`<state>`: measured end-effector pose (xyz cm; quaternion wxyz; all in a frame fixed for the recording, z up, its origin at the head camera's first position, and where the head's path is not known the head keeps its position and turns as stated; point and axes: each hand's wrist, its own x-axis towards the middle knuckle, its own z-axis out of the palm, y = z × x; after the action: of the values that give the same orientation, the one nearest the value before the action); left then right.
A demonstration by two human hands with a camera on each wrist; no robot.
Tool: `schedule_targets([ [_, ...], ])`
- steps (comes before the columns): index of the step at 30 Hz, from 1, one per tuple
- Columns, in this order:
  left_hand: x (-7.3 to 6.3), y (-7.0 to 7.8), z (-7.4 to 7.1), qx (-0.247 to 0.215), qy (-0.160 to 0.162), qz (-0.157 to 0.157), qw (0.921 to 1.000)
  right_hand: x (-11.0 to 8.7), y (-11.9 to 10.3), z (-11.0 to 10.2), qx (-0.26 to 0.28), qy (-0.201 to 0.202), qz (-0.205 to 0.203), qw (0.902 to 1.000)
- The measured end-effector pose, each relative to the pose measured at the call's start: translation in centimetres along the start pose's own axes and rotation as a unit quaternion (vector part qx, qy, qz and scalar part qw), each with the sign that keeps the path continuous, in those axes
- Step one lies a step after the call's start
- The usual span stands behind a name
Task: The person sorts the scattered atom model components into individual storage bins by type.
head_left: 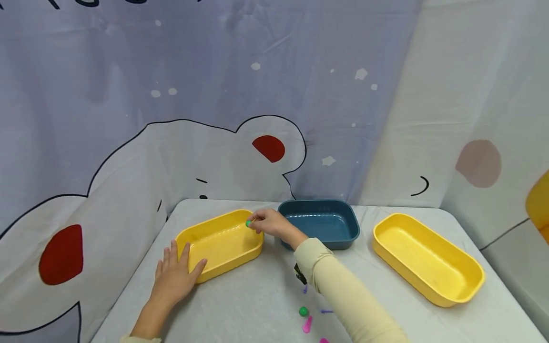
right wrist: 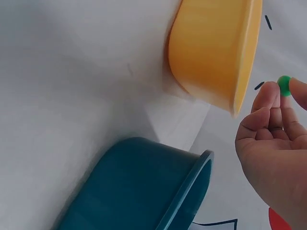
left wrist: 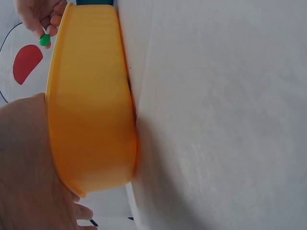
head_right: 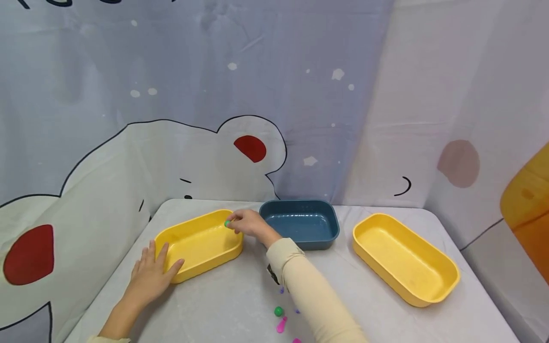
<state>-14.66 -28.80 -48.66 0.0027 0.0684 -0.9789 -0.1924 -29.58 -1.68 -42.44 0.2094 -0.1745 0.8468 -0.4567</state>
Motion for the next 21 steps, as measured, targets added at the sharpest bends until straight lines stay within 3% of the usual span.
schedule_targets([
  [8, -0.1, 0.1, -0.1, 0.004, 0.0, -0.002, 1.0, 0.8, -0.6, 0.5, 0.036, 0.019, 0.017, 0.999],
  [21, 0.0, 0.0, -0.1, 0.011, 0.005, -0.002, 0.9999, 1.8, -1.2, 0.8, 0.022, 0.029, 0.009, 0.9993],
])
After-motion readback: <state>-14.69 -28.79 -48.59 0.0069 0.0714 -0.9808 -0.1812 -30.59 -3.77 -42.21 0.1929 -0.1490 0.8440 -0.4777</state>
